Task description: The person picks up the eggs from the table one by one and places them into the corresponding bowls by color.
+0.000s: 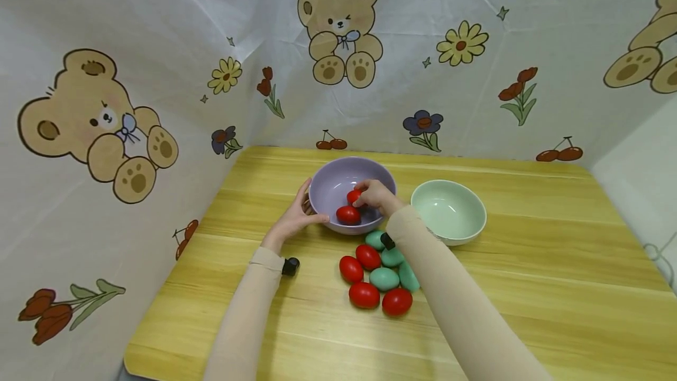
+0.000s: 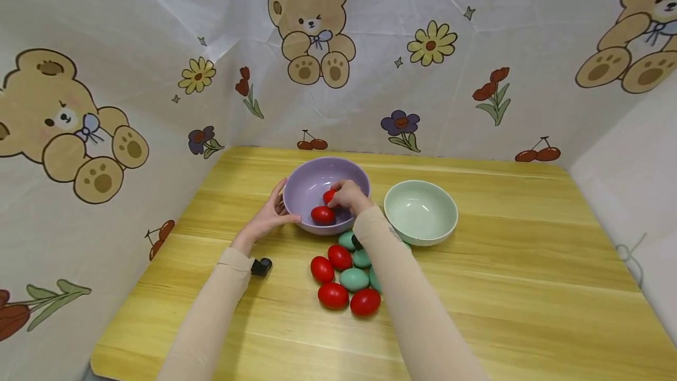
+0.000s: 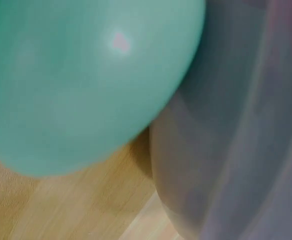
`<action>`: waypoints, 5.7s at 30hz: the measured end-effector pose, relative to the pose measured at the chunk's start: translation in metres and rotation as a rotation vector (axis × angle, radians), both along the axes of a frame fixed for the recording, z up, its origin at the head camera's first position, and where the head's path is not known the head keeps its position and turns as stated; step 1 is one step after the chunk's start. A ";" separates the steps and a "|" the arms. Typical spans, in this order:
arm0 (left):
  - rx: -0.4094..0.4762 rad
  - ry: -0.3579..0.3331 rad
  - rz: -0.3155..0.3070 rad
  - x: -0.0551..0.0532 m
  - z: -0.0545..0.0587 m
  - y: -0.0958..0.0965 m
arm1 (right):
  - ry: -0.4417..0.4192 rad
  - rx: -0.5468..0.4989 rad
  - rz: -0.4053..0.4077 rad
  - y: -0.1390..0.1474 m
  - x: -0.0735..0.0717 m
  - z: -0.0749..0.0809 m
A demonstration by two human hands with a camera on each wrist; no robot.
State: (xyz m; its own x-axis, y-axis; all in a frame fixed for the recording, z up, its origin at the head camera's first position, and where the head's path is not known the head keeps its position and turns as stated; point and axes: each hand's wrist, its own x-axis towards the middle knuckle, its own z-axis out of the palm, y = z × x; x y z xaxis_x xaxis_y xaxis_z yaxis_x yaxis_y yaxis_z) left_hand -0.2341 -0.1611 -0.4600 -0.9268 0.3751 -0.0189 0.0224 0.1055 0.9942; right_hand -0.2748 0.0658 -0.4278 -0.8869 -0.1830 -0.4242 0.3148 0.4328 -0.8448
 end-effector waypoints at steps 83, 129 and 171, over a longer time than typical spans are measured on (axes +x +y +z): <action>-0.004 0.023 0.035 -0.005 -0.015 -0.002 | 0.415 -0.618 0.257 0.043 0.138 0.019; 0.009 -0.009 0.021 -0.005 -0.010 -0.002 | 0.373 -0.341 0.308 0.102 0.209 -0.039; 0.020 -0.022 0.006 0.007 0.012 0.001 | 0.431 -0.172 0.424 0.091 0.215 -0.050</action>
State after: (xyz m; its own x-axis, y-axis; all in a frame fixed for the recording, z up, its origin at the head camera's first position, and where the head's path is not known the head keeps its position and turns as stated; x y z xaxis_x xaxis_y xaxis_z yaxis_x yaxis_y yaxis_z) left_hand -0.2272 -0.1601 -0.4482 -0.9285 0.3699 -0.0317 0.0003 0.0861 0.9963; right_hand -0.0595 0.1565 -0.4774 -0.8067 -0.5905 0.0222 -0.2392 0.2919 -0.9260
